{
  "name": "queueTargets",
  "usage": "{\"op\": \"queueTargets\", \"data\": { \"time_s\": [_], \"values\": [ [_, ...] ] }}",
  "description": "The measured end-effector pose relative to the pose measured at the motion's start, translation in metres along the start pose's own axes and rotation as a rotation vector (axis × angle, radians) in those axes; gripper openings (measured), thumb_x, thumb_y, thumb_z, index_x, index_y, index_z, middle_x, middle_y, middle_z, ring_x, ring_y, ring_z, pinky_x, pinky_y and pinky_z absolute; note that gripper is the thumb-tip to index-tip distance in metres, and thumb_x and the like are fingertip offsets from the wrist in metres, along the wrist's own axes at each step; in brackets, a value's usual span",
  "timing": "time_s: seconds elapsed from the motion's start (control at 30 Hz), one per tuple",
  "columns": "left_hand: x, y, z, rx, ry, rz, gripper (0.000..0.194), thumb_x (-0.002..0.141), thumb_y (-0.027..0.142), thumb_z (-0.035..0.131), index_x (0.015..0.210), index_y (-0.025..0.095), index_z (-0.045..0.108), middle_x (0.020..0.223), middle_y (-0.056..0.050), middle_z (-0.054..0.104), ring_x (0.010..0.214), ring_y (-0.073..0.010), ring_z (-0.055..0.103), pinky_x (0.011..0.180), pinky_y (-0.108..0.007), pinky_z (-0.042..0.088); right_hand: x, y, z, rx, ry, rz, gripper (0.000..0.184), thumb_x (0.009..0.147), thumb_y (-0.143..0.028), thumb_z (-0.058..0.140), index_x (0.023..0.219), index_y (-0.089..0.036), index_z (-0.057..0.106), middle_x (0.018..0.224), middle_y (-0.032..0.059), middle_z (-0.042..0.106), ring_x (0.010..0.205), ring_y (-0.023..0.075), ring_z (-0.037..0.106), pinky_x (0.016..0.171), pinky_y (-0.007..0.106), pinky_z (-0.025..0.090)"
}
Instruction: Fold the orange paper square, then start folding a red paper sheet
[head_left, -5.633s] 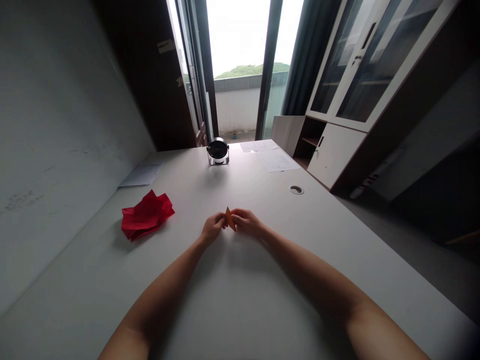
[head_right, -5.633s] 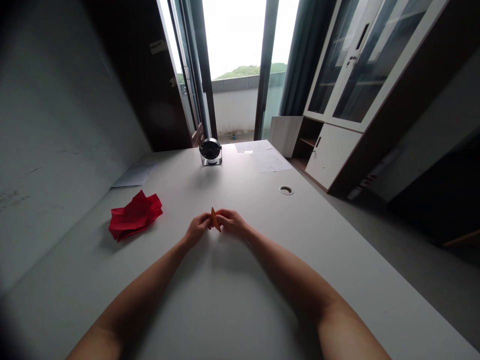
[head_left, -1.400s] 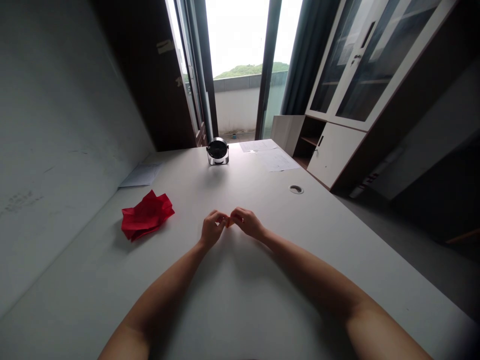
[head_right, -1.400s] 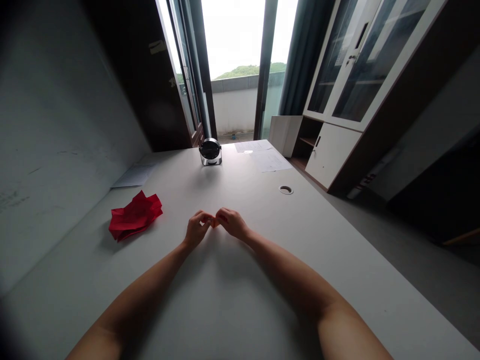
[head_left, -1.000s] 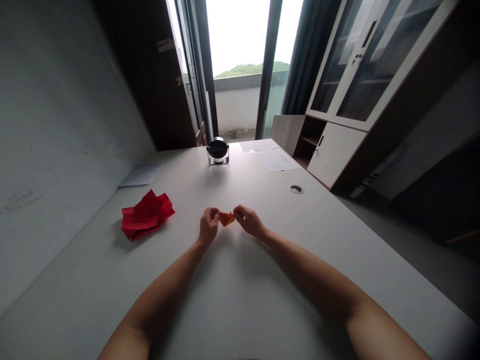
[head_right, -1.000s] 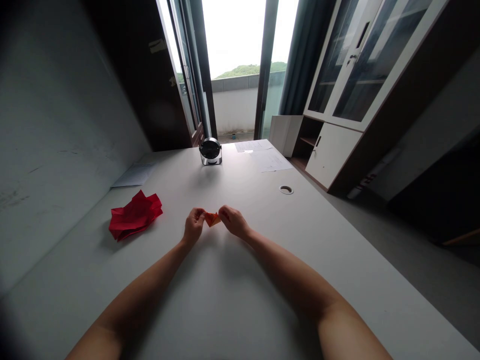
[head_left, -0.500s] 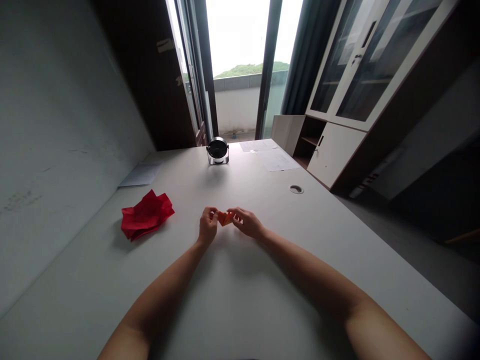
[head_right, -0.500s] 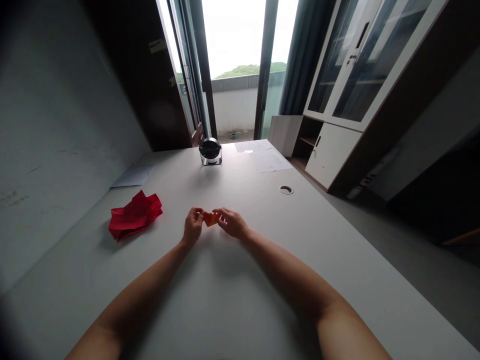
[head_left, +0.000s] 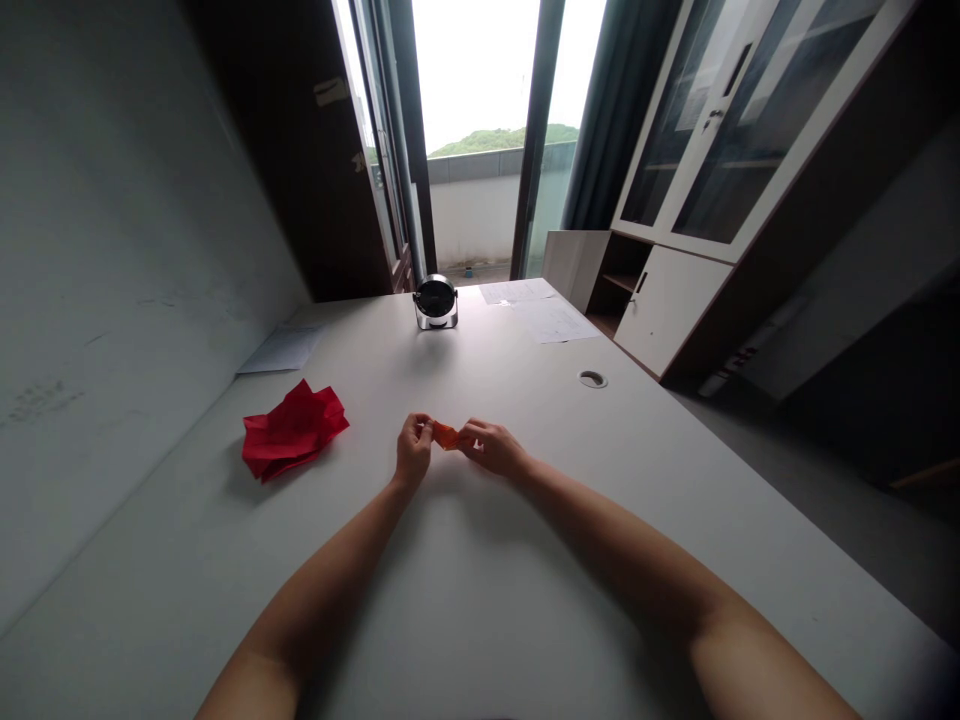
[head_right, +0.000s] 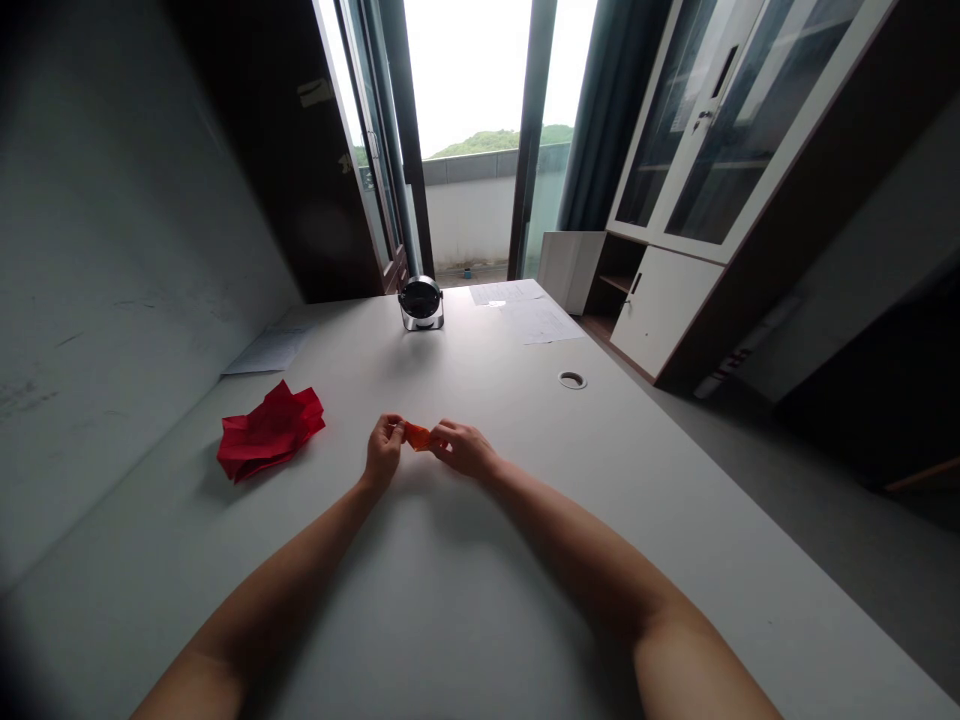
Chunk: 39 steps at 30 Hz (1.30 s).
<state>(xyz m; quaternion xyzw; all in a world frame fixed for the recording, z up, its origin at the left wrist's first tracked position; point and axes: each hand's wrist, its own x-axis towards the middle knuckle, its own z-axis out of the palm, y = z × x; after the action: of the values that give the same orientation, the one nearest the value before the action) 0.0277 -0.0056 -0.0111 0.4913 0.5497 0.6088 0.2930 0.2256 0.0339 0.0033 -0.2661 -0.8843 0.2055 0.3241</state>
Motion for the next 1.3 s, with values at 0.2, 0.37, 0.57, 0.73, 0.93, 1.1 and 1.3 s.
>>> {"op": "queueTargets", "data": {
  "time_s": [0.2, 0.37, 0.57, 0.73, 0.93, 1.1, 1.3],
  "values": [
    [0.006, -0.008, -0.001, -0.194, 0.024, -0.076, 0.02, 0.088, 0.039, 0.056, 0.092, 0.02, 0.051, 0.076, 0.001, 0.056, 0.063, -0.0117, 0.055, 0.066, -0.027, 0.049, 0.0, 0.001, 0.0, -0.07, 0.037, 0.011, 0.016, 0.092, -0.026, 0.054, 0.081, -0.02, 0.063, 0.08, 0.0014, 0.064, 0.06, 0.0092, 0.052, 0.06, 0.021, 0.036],
    [0.004, -0.007, -0.002, -0.173, 0.021, -0.095, 0.017, 0.091, 0.037, 0.05, 0.093, 0.02, 0.05, 0.066, 0.003, 0.052, 0.06, -0.0118, 0.053, 0.066, -0.026, 0.047, 0.0, -0.001, -0.003, -0.1, 0.078, 0.03, 0.02, 0.094, -0.026, 0.049, 0.08, -0.019, 0.06, 0.075, 0.0013, 0.063, 0.06, 0.01, 0.051, 0.06, 0.021, 0.035],
    [0.004, 0.002, -0.003, -0.091, -0.056, -0.091, 0.03, 0.087, 0.049, 0.055, 0.09, 0.019, 0.056, 0.065, 0.003, 0.057, 0.057, -0.0116, 0.054, 0.06, -0.023, 0.044, 0.001, -0.005, -0.006, -0.236, 0.034, -0.08, 0.019, 0.096, -0.026, 0.048, 0.086, -0.019, 0.063, 0.081, 0.0039, 0.066, 0.069, 0.0126, 0.055, 0.064, 0.022, 0.038],
    [0.005, 0.005, -0.003, -0.115, -0.117, -0.136, 0.033, 0.087, 0.049, 0.054, 0.083, 0.017, 0.059, 0.075, -0.002, 0.066, 0.053, -0.0112, 0.056, 0.055, -0.025, 0.046, 0.001, -0.006, -0.007, -0.335, 0.036, -0.16, 0.022, 0.1, -0.026, 0.044, 0.093, -0.02, 0.065, 0.091, 0.007, 0.069, 0.08, 0.0152, 0.058, 0.071, 0.025, 0.04],
    [0.006, 0.002, -0.002, -0.232, -0.128, -0.143, 0.031, 0.085, 0.045, 0.056, 0.087, 0.014, 0.063, 0.078, -0.005, 0.068, 0.06, -0.0139, 0.063, 0.061, -0.03, 0.054, 0.0, -0.005, -0.006, -0.338, 0.065, -0.103, 0.022, 0.1, -0.028, 0.045, 0.092, -0.02, 0.064, 0.091, 0.006, 0.069, 0.081, 0.0154, 0.059, 0.071, 0.025, 0.04],
    [0.003, 0.001, 0.0, -0.147, -0.219, -0.101, 0.032, 0.087, 0.045, 0.055, 0.086, 0.015, 0.066, 0.084, -0.006, 0.072, 0.062, -0.0161, 0.066, 0.062, -0.029, 0.053, 0.001, 0.0, -0.005, -0.367, 0.065, -0.018, 0.029, 0.097, -0.04, 0.051, 0.081, -0.019, 0.062, 0.08, 0.0044, 0.067, 0.073, 0.0148, 0.056, 0.068, 0.026, 0.037],
    [0.0, 0.001, 0.002, -0.118, -0.297, -0.076, 0.033, 0.089, 0.045, 0.053, 0.088, 0.015, 0.067, 0.088, -0.008, 0.073, 0.065, -0.0171, 0.068, 0.063, -0.029, 0.054, 0.001, 0.002, -0.002, -0.383, 0.076, 0.02, 0.031, 0.098, -0.037, 0.049, 0.077, -0.019, 0.061, 0.075, 0.0035, 0.065, 0.069, 0.0137, 0.054, 0.066, 0.025, 0.034]
  ]
}}
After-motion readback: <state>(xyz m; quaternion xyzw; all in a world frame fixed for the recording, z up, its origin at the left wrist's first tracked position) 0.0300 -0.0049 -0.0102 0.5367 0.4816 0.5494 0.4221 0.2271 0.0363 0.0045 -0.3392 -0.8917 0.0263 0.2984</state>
